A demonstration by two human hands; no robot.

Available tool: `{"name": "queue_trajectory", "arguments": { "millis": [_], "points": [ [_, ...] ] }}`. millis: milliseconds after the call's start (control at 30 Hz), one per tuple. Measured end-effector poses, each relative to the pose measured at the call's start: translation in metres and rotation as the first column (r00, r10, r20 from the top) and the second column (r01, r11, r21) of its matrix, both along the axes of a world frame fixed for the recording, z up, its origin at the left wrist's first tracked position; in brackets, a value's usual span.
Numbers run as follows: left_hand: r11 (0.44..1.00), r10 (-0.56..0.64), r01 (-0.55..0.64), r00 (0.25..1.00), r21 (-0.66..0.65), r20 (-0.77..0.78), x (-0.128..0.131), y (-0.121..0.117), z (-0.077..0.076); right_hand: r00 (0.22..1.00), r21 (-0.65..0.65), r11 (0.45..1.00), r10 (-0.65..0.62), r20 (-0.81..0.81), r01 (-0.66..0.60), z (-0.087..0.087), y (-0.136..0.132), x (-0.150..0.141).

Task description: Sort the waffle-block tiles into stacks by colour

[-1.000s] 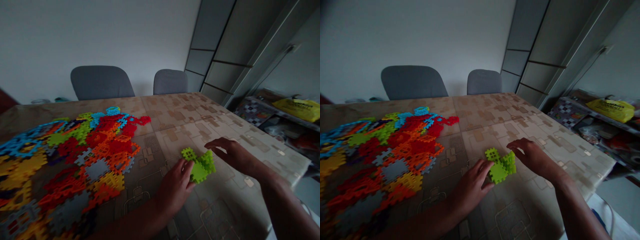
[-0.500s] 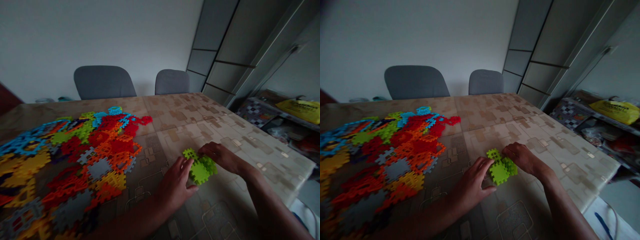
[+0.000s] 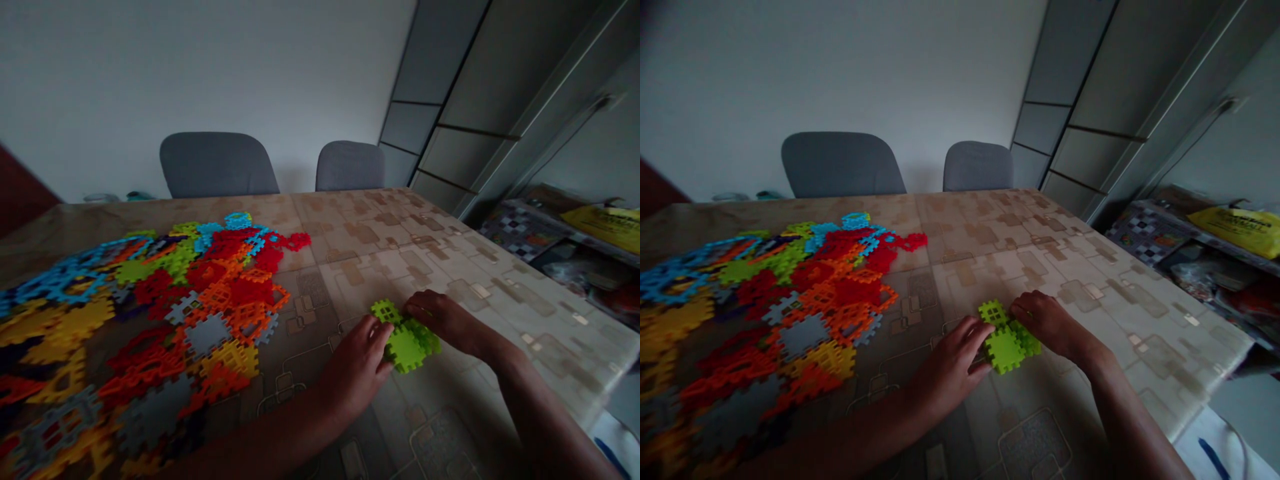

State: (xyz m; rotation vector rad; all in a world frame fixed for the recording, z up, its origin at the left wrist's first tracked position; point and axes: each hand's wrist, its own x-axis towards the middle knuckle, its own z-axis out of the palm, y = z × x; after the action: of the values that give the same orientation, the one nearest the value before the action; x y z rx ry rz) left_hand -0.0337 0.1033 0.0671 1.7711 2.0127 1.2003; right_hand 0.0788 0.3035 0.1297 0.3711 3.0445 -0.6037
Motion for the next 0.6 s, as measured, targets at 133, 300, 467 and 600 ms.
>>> {"name": "queue_trajectory", "arguments": {
  "millis": [133,300,467,600],
  "points": [
    [1.000,-0.001,0.000,1.000,-0.021,-0.014,0.001,0.001,0.002,1.000,0.012,1.000,-0.003,-0.025,0.003,-0.001,-0.001,-0.002],
    [0.998,-0.019,0.015,0.999,-0.064,-0.050,0.006,-0.013,0.015,0.986,0.069,0.997,-0.017,-0.164,0.028,-0.005,0.004,0.001],
    [0.996,-0.050,0.042,0.992,-0.076,-0.115,-0.008,-0.067,0.040,0.861,0.181,0.984,0.090,-0.501,0.003,0.016,-0.024,-0.006],
    [0.996,-0.069,0.086,0.940,0.037,-0.333,-0.028,-0.148,0.036,0.816,0.120,0.954,0.297,-0.496,-0.275,0.029,-0.091,-0.026]
  ]
}}
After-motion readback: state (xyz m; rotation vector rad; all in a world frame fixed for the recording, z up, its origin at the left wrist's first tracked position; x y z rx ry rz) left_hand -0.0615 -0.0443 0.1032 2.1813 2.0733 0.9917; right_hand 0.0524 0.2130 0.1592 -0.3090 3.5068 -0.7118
